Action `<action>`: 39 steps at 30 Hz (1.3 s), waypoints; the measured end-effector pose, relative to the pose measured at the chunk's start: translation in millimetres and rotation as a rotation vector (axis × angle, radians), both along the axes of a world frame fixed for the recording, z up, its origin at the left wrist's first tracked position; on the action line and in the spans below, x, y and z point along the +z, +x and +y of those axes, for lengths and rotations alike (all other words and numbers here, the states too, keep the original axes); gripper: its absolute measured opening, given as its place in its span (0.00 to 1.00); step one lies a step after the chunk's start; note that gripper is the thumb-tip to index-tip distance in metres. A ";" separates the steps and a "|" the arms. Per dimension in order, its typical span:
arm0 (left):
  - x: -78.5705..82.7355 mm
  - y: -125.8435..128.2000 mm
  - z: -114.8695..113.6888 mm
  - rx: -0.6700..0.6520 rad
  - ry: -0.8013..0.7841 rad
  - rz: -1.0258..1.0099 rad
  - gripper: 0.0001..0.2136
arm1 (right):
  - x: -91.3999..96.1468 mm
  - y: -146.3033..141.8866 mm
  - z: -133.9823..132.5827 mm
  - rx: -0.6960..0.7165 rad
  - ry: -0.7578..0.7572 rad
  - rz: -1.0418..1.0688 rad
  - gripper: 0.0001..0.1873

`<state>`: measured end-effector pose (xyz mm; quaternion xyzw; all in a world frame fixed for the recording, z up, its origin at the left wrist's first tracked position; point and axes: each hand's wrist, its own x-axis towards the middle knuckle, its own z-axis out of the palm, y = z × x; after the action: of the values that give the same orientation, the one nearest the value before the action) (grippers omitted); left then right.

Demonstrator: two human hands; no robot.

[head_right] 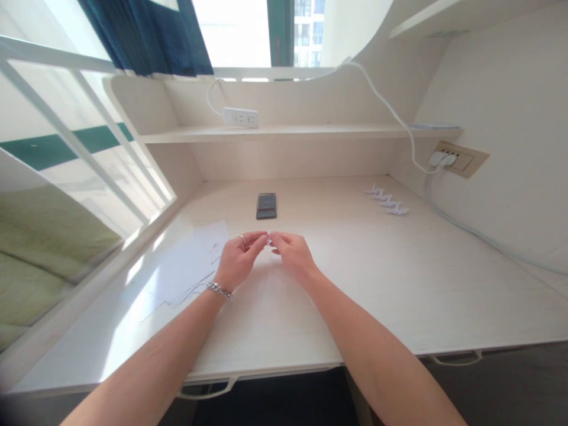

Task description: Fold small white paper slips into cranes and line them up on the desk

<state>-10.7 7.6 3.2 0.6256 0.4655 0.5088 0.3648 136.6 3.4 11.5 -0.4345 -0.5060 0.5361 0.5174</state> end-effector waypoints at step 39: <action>12.8 -4.5 1.0 -0.173 -0.226 -0.289 0.03 | 5.3 13.4 0.6 0.078 -0.114 0.115 0.07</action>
<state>-15.2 8.6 16.0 0.5388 0.4072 0.5044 0.5380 150.0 4.0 16.7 -0.4116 -0.4606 0.6078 0.4991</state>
